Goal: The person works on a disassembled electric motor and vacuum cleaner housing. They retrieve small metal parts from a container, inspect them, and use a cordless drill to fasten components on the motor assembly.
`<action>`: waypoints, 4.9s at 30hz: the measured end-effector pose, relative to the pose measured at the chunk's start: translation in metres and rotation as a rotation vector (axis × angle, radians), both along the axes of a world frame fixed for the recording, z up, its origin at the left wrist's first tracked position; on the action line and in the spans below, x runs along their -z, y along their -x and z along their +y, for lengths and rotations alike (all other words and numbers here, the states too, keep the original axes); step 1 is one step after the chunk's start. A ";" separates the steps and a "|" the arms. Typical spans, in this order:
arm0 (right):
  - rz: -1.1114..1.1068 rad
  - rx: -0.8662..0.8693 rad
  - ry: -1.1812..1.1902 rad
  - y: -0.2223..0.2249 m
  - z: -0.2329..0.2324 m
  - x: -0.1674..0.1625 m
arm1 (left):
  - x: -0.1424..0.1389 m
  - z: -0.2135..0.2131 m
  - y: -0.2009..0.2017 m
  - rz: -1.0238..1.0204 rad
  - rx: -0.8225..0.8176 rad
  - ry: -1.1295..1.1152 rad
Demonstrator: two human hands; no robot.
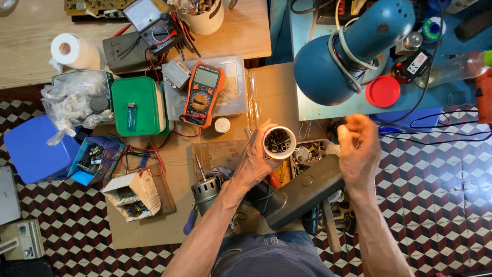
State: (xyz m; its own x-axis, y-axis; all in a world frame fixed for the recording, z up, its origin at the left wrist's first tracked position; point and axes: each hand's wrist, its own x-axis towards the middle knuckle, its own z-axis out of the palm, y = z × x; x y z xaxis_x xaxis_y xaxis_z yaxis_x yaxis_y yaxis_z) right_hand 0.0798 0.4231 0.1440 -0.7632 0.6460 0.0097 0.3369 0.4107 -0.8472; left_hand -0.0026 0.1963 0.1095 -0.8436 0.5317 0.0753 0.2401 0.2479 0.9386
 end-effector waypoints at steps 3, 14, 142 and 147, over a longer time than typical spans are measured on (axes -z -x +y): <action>-0.012 -0.106 0.081 -0.001 -0.031 -0.016 | -0.004 -0.001 -0.002 -0.053 0.003 0.027; -0.104 -0.200 0.069 -0.009 -0.057 -0.018 | -0.010 -0.006 -0.009 -0.034 0.005 0.109; -0.410 -0.420 0.161 -0.005 -0.073 -0.023 | 0.027 0.042 0.022 -1.403 -0.424 -1.399; -0.357 -0.429 0.175 -0.006 -0.074 -0.023 | 0.033 0.043 0.022 -1.425 -0.391 -1.460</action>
